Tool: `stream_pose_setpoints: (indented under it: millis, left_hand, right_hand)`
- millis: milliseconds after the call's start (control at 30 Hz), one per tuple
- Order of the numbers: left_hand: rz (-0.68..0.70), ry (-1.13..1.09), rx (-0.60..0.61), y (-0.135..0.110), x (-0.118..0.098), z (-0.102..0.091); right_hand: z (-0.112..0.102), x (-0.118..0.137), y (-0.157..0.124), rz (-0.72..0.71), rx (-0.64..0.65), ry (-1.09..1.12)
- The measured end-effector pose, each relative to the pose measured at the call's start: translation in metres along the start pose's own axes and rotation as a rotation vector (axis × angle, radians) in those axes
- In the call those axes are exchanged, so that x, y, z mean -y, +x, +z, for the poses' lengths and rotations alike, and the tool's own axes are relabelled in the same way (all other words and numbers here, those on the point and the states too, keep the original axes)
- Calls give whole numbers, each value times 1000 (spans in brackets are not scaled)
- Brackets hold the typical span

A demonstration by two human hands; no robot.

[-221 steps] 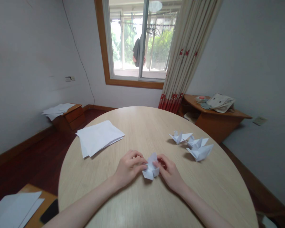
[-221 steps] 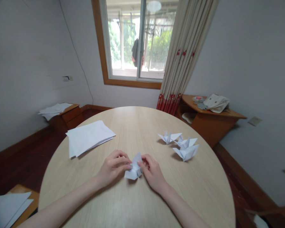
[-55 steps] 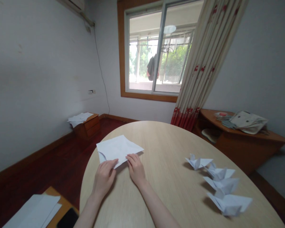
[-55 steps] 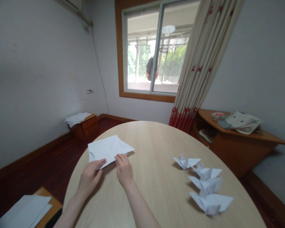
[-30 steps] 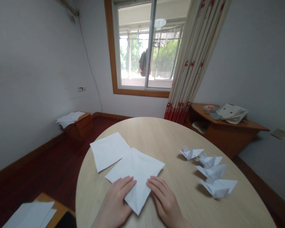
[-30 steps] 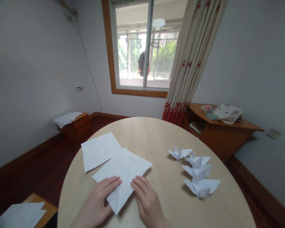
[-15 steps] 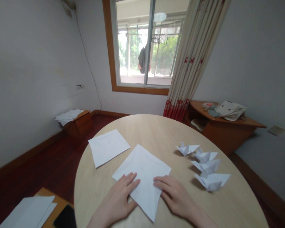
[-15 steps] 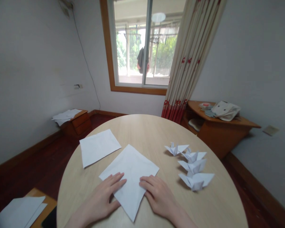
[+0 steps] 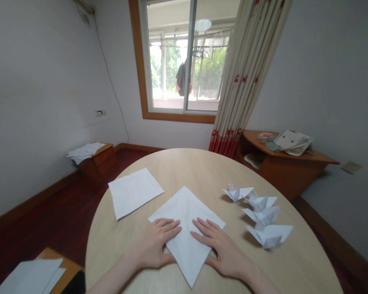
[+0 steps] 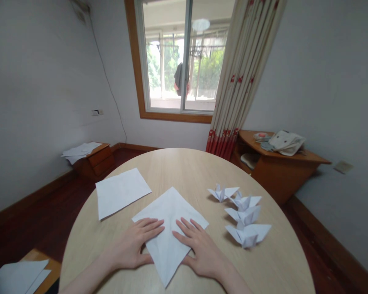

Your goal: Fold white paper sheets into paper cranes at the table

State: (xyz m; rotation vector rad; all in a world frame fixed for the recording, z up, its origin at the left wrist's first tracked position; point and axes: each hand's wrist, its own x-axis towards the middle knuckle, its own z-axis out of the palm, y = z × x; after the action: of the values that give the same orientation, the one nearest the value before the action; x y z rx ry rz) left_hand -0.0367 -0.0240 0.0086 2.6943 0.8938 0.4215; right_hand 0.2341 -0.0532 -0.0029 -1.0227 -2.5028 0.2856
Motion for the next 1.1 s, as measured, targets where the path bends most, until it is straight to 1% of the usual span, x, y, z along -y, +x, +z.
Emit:
stream_pose_setpoints:
  millis: [200, 333, 500, 600, 733, 900, 1100]
  left_hand:
    - [36, -92, 1, -3, 13, 15]
    - [12, -125, -7, -2, 17, 18]
    - [-31, -165, -35, -2, 18, 14]
    - [-66, -231, -68, -2, 17, 11]
    - [-89, -265, -133, -4, 18, 13]
    - [-112, -221, -247, -7, 21, 20]
    - [-221, -174, -326, -8, 17, 22]
  right_hand:
    - [5, -5, -2, 58, 70, 61]
    - [9, -8, -3, 79, 26, 106]
    - [9, -10, -2, 86, 0, 122]
    - [8, -10, -3, 92, -56, 141]
    - [9, -10, -6, 152, -129, 148]
    - [13, -7, -8, 266, -217, 160]
    - [18, -4, -6, 288, -394, 63]
